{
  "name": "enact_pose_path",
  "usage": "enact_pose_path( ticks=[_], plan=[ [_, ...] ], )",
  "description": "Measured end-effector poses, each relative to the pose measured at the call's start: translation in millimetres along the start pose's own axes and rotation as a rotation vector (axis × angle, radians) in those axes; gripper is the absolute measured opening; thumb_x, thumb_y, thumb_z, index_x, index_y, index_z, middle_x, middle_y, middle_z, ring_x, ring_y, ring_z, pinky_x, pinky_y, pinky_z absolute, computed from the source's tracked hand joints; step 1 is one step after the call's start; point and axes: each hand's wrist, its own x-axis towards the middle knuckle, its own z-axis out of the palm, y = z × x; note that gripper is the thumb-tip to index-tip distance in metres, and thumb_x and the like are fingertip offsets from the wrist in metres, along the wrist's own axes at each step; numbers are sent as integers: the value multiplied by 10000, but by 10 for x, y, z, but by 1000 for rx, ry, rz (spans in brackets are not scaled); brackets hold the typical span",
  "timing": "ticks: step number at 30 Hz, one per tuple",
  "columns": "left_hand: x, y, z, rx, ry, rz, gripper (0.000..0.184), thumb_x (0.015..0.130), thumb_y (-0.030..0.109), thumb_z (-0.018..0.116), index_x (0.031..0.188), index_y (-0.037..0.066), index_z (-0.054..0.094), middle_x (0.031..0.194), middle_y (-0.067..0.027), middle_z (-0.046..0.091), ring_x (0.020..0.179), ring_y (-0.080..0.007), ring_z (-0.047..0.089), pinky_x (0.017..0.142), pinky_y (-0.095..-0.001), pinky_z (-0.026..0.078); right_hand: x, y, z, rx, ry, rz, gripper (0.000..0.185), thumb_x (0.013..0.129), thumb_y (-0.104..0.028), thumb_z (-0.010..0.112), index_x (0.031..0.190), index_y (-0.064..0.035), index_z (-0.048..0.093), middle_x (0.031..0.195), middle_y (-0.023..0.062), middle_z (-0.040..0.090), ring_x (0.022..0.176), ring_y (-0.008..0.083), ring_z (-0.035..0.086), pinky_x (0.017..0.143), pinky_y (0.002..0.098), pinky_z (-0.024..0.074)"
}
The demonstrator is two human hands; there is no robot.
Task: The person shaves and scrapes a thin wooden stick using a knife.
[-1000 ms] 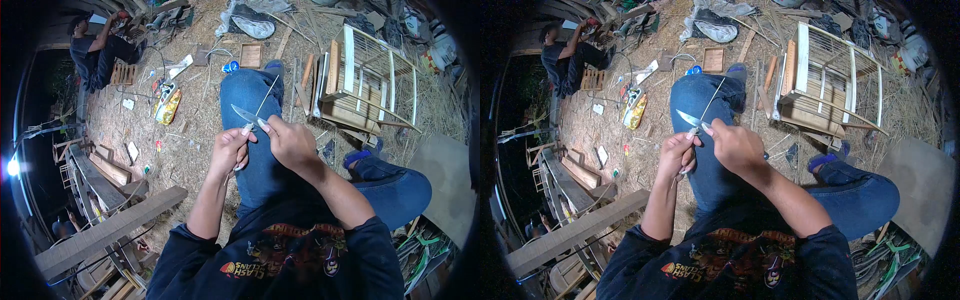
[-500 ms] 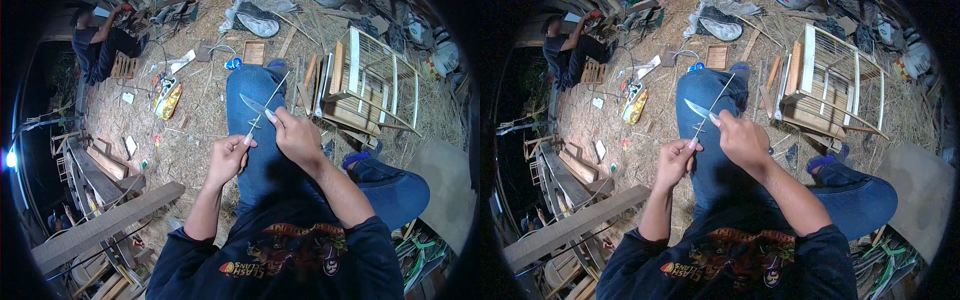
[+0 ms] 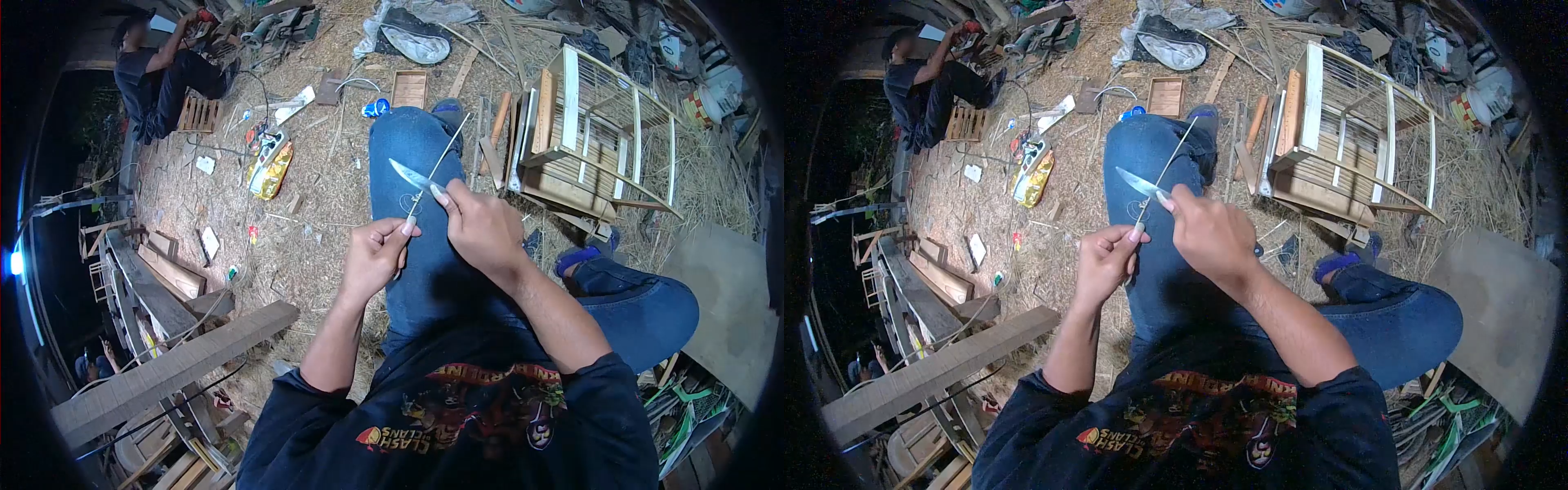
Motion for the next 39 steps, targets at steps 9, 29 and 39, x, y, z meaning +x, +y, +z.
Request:
enact_pose_path(
  ticks=[9,29,39],
  plan=[
    [11,-38,31,-32,7,1,274,1071,220,643,985,-13,759,556,32,551,449,-37,449,432,-231,305,-172,-20,-12,-24,-57,-45,105,1019,-178,554,977,-94,601,757,181,714,667,425,710,536,560,533],
    [22,-25,57,-1,8,27,302,1080,263,637,995,1,762,560,24,560,444,-35,448,425,-230,314,-170,-75,23,-75,-37,-44,75,1004,-175,577,1001,-103,598,726,173,708,634,416,709,521,566,535],
    [414,423,19,52,39,68,375,1102,290,590,957,-18,749,543,10,547,441,-56,464,421,-260,330,305,-22,-58,-52,29,25,156,1033,-261,584,986,-116,621,724,217,689,723,456,707,599,584,533]
  ],
)
